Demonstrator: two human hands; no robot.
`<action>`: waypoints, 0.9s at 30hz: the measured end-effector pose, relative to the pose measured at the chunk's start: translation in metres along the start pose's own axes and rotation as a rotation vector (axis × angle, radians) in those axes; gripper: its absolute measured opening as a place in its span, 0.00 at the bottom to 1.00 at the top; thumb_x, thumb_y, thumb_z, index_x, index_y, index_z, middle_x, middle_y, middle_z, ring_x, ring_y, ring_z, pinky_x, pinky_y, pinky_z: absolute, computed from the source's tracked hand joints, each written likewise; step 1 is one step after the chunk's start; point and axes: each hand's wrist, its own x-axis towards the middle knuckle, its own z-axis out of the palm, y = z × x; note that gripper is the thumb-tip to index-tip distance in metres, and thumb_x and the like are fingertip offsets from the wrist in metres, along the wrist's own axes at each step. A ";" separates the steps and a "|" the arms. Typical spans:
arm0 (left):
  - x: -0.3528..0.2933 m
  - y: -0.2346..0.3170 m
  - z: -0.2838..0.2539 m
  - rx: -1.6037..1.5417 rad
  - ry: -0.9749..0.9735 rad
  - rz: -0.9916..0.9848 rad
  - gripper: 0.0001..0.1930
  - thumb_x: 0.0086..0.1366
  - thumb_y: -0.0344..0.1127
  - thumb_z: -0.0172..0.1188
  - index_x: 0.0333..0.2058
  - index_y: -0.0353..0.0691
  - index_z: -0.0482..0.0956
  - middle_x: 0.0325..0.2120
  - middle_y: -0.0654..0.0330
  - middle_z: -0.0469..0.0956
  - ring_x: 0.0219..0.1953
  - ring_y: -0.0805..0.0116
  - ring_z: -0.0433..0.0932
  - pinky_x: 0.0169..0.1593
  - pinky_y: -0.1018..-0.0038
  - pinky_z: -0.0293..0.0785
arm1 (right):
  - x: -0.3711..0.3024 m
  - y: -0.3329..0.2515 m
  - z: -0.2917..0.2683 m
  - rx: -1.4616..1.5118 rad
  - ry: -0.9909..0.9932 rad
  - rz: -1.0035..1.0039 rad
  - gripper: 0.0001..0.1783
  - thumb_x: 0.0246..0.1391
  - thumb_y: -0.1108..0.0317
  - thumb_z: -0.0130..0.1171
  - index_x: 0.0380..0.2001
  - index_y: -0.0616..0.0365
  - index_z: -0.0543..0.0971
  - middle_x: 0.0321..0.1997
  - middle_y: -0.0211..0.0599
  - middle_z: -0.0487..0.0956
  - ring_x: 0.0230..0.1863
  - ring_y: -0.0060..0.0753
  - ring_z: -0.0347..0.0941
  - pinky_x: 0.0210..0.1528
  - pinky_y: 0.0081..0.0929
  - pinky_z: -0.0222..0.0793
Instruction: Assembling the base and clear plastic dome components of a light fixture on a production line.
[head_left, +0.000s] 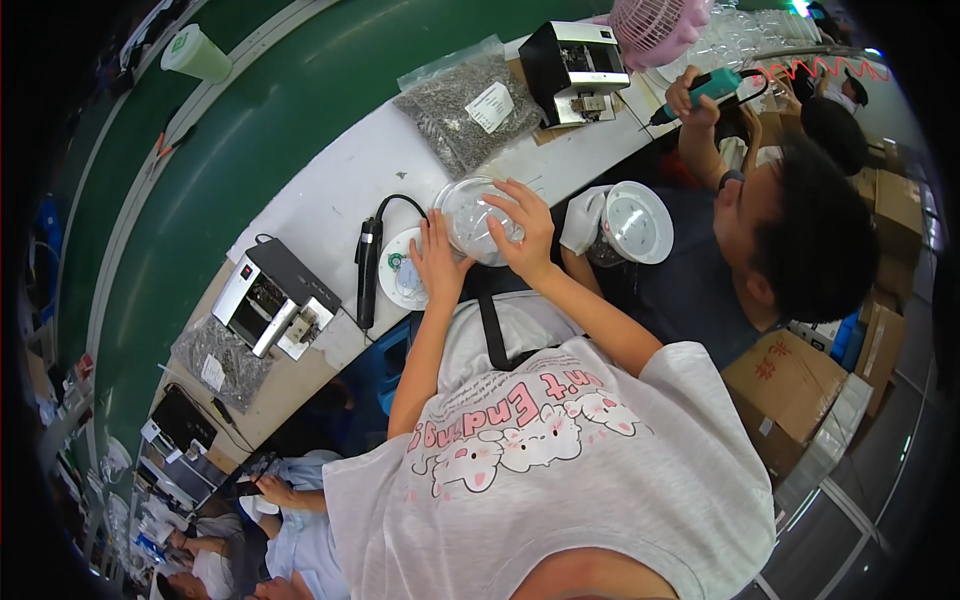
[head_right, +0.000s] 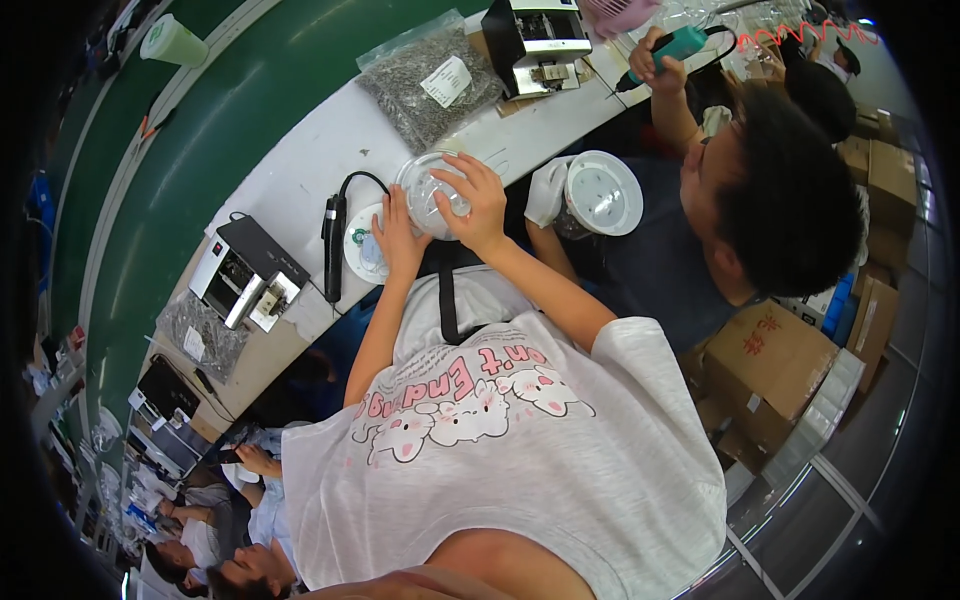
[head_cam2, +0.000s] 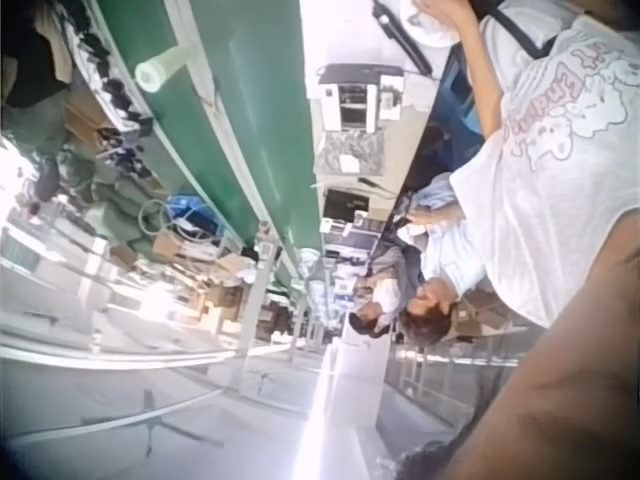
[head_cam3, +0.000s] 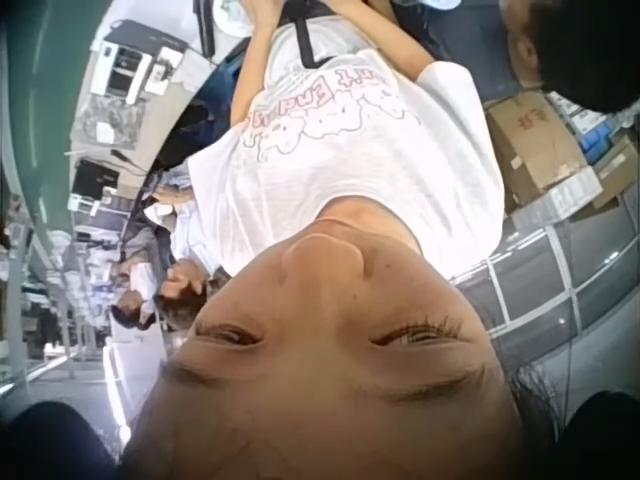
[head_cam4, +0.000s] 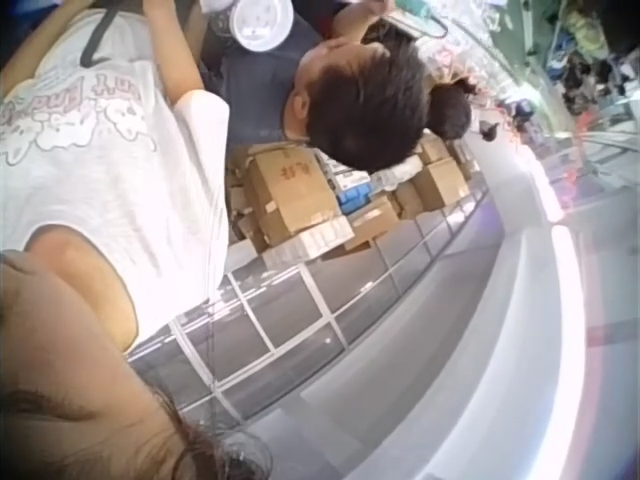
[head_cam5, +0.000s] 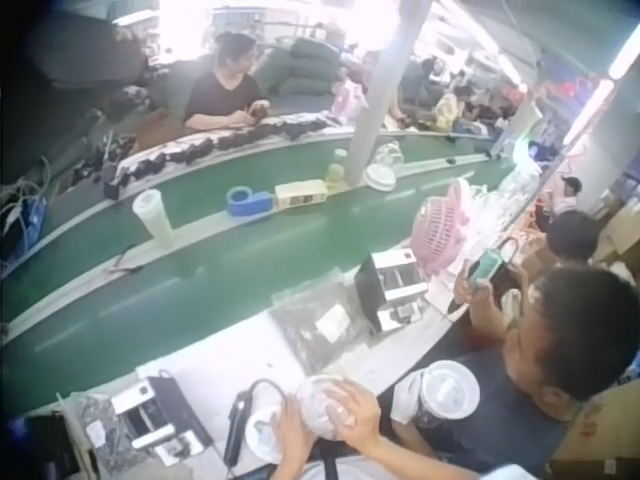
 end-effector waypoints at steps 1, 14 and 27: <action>0.000 0.000 0.000 -0.001 0.001 -0.003 0.53 0.36 0.36 0.70 0.60 0.39 0.48 0.60 0.57 0.53 0.62 0.60 0.51 0.60 0.56 0.42 | 0.000 0.000 0.000 0.003 0.006 -0.011 0.13 0.43 0.65 0.56 0.35 0.52 0.78 0.45 0.38 0.75 0.49 0.46 0.68 0.49 0.35 0.61; -0.002 -0.007 0.005 -0.088 0.081 0.058 0.51 0.36 0.38 0.70 0.60 0.40 0.51 0.60 0.57 0.54 0.62 0.61 0.50 0.60 0.59 0.43 | 0.002 0.002 0.001 0.021 -0.006 -0.041 0.14 0.41 0.64 0.59 0.35 0.47 0.79 0.46 0.33 0.74 0.50 0.42 0.67 0.49 0.34 0.60; -0.004 -0.016 0.001 -0.162 0.093 0.088 0.42 0.39 0.33 0.68 0.56 0.39 0.60 0.56 0.56 0.61 0.61 0.57 0.54 0.56 0.63 0.54 | 0.002 -0.004 0.000 -0.009 -0.039 -0.019 0.13 0.43 0.66 0.57 0.36 0.50 0.78 0.46 0.35 0.74 0.51 0.43 0.66 0.50 0.34 0.60</action>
